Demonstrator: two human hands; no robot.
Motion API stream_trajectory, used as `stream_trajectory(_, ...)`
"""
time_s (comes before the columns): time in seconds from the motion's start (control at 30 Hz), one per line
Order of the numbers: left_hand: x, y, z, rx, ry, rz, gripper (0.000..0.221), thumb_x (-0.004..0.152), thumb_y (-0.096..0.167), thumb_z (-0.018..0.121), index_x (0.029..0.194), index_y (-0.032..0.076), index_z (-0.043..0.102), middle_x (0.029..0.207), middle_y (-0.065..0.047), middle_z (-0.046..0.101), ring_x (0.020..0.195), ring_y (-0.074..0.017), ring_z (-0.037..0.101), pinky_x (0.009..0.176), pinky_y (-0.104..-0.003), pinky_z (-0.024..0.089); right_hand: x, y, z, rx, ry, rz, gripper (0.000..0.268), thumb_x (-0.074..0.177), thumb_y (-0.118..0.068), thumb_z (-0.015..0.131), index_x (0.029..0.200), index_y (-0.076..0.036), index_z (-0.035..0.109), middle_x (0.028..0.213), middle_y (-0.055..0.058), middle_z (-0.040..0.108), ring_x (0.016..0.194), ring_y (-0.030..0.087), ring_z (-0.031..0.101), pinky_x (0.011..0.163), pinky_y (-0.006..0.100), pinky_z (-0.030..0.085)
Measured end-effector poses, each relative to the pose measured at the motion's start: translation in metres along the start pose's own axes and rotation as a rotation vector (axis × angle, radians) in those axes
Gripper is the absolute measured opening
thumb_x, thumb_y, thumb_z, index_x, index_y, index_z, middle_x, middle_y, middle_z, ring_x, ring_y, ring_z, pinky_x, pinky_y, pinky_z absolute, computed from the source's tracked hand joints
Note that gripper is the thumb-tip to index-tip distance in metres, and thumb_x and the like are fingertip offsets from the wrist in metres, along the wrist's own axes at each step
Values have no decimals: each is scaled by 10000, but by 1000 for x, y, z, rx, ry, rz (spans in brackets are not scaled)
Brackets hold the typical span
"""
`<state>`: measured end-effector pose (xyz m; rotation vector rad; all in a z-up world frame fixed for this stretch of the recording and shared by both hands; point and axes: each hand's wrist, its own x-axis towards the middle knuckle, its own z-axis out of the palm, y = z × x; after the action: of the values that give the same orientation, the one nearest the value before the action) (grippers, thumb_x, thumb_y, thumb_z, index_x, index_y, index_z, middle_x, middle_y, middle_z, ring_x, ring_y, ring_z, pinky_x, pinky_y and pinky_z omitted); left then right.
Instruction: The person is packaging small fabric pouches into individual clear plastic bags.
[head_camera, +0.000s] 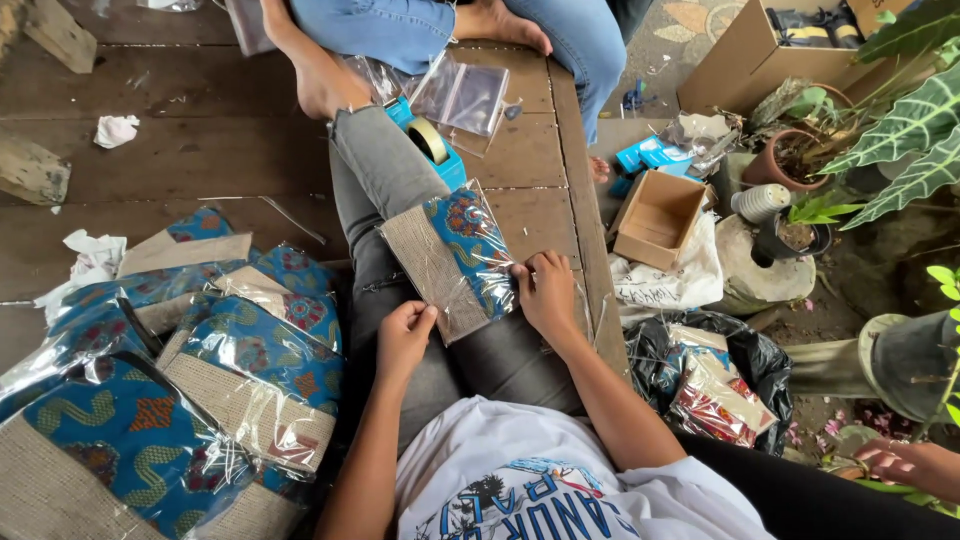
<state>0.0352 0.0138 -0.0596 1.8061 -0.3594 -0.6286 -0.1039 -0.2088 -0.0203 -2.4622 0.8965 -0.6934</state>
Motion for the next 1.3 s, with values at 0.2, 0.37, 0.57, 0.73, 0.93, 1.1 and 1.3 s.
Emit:
stream_trajectory(0.2,-2,-2,2,63,70,45,193,935,275,704,994,101,764,821,-71,775,720,-183,716,634,-311,565,2,-9,-8,-51,-62,37,274,991,-381,668,943,-112,693,969,52,606,1001,282,582,823,410,499)
stream_trajectory(0.37,-19,27,6,212,163,127,187,967,275,652,1004,115,741,882,-111,780,883,-303,749,720,-410,592,3,-11,-14,12,-74,39,330,1027,-410,621,926,-101,680,928,69,605,985,291,584,828,395,489)
stream_trajectory(0.57,-35,49,9,390,261,185,166,992,305,575,978,211,711,784,-91,756,826,-326,745,694,-449,590,3,-3,-9,172,-42,0,352,1040,-362,595,852,-68,638,814,112,588,872,339,582,791,418,477)
stream_trajectory(0.73,-23,29,12,408,252,247,150,988,266,563,896,218,671,625,35,718,646,-227,737,593,-305,573,2,-24,-28,636,-40,260,377,1120,-300,498,953,-11,674,835,155,640,892,199,569,779,391,486)
stream_trajectory(0.93,-31,44,9,386,221,227,209,1023,259,525,900,193,681,644,33,738,639,-214,734,578,-325,576,22,-75,-53,1249,13,730,318,1071,-263,601,1219,13,657,1033,95,648,965,242,645,808,444,594)
stream_trajectory(1.1,-38,51,7,455,236,292,222,1030,265,514,906,201,687,651,53,737,658,-224,720,595,-348,589,102,-90,-59,1399,8,516,230,1065,-261,578,1048,-61,690,840,58,676,700,178,700,554,350,635)
stream_trajectory(1.3,-33,43,13,519,304,333,217,1015,291,504,883,195,647,637,-34,705,572,-331,665,506,-457,451,222,-132,-111,1552,56,111,316,966,-399,625,1090,-113,677,914,41,736,762,176,732,535,458,665)
